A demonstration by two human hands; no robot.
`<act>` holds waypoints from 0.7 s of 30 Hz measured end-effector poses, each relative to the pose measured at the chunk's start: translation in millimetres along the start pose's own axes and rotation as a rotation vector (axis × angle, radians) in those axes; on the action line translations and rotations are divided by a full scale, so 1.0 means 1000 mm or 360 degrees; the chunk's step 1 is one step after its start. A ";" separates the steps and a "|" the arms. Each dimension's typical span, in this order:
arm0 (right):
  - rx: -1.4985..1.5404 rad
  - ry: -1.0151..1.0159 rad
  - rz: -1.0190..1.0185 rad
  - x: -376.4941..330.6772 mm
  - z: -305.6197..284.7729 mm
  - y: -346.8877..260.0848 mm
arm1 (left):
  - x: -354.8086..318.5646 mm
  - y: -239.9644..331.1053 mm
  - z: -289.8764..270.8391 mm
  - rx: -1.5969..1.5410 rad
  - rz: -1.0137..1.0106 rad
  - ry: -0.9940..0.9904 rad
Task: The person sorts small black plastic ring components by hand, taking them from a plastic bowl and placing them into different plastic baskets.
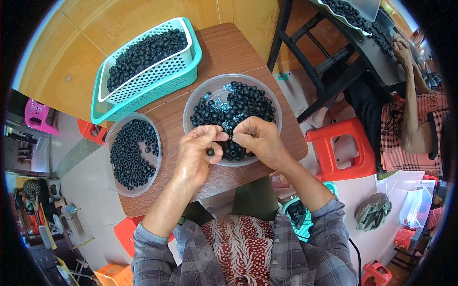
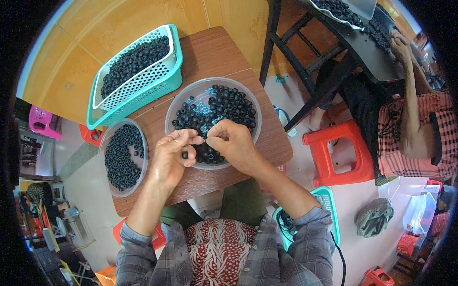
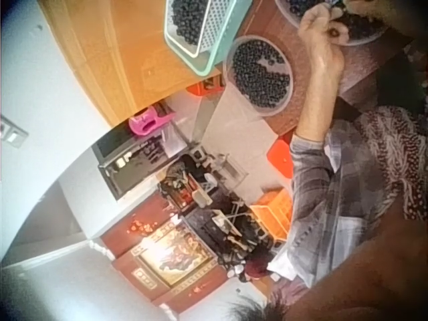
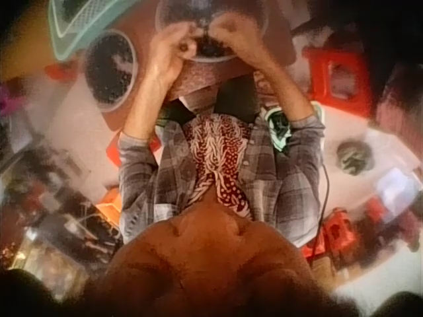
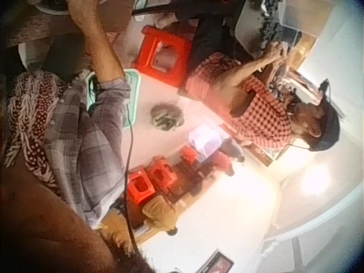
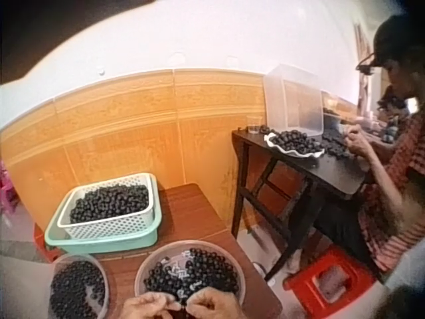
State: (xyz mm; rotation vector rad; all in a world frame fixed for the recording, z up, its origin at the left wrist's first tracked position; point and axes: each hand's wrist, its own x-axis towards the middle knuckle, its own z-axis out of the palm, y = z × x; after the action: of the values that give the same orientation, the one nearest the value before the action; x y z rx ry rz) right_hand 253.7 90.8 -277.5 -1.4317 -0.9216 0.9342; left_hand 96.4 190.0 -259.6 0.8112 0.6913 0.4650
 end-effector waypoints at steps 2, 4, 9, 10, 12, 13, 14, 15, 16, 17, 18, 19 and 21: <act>0.0028 -0.0038 0.0003 0.000 -0.002 0.001 | -0.005 0.007 0.003 -0.0054 -0.0023 0.0082; 0.0022 -0.0022 -0.0057 0.000 -0.002 0.007 | -0.006 0.009 0.001 -0.0097 -0.0023 0.0039; 0.0046 0.0002 -0.0163 -0.002 0.002 0.006 | -0.011 0.011 -0.009 -0.0258 -0.0015 -0.0207; 0.0064 0.0023 -0.0161 -0.003 0.002 0.005 | -0.011 0.010 -0.008 -0.0222 -0.0015 -0.0190; 0.0084 0.0040 -0.0162 -0.003 0.001 0.007 | -0.011 0.007 -0.009 -0.0241 0.0002 -0.0195; 0.0106 0.0074 -0.0168 -0.004 0.001 0.009 | -0.013 0.006 -0.007 -0.0241 0.0004 -0.0191; 0.0126 0.0111 -0.0174 -0.005 0.000 0.010 | -0.014 0.005 -0.004 -0.0170 0.0076 -0.0142; 0.0127 0.0111 -0.0174 -0.006 0.000 0.009 | -0.016 0.003 -0.002 -0.0098 0.0147 -0.0093; 0.0131 0.0118 -0.0182 -0.007 0.001 0.007 | -0.017 0.002 -0.002 -0.0098 0.0148 -0.0094; 0.0136 0.0123 -0.0188 -0.008 0.001 0.006 | -0.018 0.001 -0.003 -0.0078 0.0223 -0.0075; 0.0139 0.0120 -0.0186 -0.010 0.003 0.004 | -0.018 -0.001 -0.004 -0.0058 0.0299 -0.0057; 0.0122 0.0121 -0.0212 -0.011 0.004 0.000 | -0.018 -0.003 -0.005 -0.0056 0.0298 -0.0053; 0.0110 0.0117 -0.0241 -0.013 0.007 -0.006 | -0.018 -0.006 -0.008 -0.0256 0.0229 -0.0121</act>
State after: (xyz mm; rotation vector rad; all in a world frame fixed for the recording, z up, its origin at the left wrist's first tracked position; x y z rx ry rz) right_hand 242.2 81.8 -271.8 -1.3104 -0.9208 0.7881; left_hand 79.2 179.4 -261.2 0.7253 0.5199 0.6087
